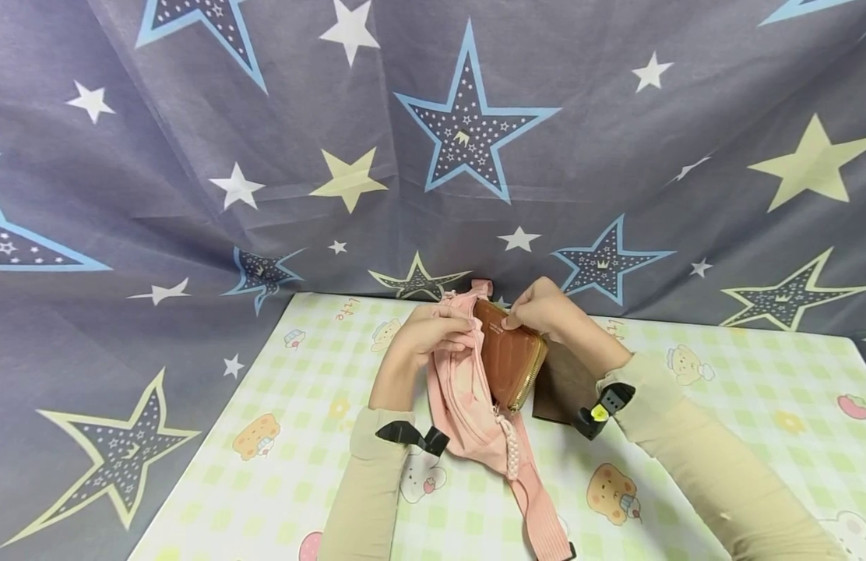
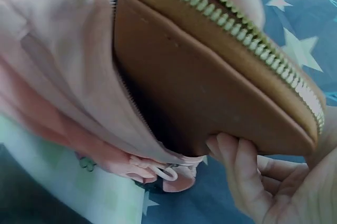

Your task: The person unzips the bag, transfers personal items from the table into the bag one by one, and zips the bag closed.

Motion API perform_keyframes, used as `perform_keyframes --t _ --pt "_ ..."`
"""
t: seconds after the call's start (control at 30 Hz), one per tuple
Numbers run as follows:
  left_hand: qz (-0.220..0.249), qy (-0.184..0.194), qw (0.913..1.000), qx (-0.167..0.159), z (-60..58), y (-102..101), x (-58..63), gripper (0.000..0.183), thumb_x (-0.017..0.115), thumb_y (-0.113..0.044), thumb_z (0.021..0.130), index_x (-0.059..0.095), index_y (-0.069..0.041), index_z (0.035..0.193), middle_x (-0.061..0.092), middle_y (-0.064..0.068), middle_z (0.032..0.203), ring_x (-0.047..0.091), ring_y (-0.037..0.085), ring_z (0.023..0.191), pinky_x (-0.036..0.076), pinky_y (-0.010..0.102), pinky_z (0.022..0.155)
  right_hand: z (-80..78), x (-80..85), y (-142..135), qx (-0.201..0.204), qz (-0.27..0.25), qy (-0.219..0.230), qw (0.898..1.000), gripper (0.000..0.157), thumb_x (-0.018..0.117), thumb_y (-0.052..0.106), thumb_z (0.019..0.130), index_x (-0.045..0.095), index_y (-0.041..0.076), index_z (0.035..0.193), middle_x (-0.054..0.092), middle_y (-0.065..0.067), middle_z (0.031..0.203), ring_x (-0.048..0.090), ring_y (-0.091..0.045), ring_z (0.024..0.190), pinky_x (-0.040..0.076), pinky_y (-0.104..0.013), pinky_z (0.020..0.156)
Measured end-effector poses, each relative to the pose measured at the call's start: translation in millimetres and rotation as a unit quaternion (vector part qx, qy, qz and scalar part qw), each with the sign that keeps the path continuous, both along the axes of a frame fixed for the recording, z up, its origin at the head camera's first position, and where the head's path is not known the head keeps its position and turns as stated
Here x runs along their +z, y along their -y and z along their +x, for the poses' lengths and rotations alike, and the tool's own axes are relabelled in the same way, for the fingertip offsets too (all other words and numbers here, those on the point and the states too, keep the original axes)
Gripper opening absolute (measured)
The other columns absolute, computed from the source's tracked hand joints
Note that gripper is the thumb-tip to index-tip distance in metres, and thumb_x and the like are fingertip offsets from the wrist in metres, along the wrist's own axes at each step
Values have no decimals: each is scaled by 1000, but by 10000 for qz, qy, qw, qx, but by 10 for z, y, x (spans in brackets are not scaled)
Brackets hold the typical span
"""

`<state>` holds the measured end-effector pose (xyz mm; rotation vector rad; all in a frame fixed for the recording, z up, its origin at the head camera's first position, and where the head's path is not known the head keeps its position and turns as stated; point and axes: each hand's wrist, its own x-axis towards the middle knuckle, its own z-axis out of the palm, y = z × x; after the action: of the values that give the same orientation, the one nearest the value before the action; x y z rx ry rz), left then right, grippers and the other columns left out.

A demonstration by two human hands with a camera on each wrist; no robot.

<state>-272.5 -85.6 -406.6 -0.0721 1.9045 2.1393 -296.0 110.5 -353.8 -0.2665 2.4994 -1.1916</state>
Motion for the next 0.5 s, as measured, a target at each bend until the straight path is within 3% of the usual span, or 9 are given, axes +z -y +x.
perform_keyframes --t 0.1,0.3,0.43,0.5 --pt "-25 31 10000 29 3 10 10 16 63 3 82 66 10 96 65 0 58 64 7 52 56 21 52 18 -12 5 204 67 0 9998 16 70 8 78 73 -7 83 68 -3 71 60 -9 61 52 -23 56" --pt "101 186 9998 70 -9 29 19 19 62 5 82 65 10 100 65 1 60 64 7 53 56 20 52 28 32 -87 633 -1 525 9966 26 71 17 82 71 -8 84 69 -5 67 66 -14 63 59 -32 60" --pt "146 185 9997 20 -13 30 18 20 62 5 82 65 11 101 65 1 63 65 7 53 56 18 52 45 36 -113 494 -263 637 9964 21 68 8 82 70 -11 90 70 -6 72 67 -13 67 58 -31 63" --pt "170 174 9997 23 -16 27 21 19 63 5 82 65 11 100 65 1 62 65 8 53 56 19 52 55 27 -91 287 -296 479 9980 20 68 6 81 70 -12 91 70 -6 70 65 -12 65 57 -28 61"
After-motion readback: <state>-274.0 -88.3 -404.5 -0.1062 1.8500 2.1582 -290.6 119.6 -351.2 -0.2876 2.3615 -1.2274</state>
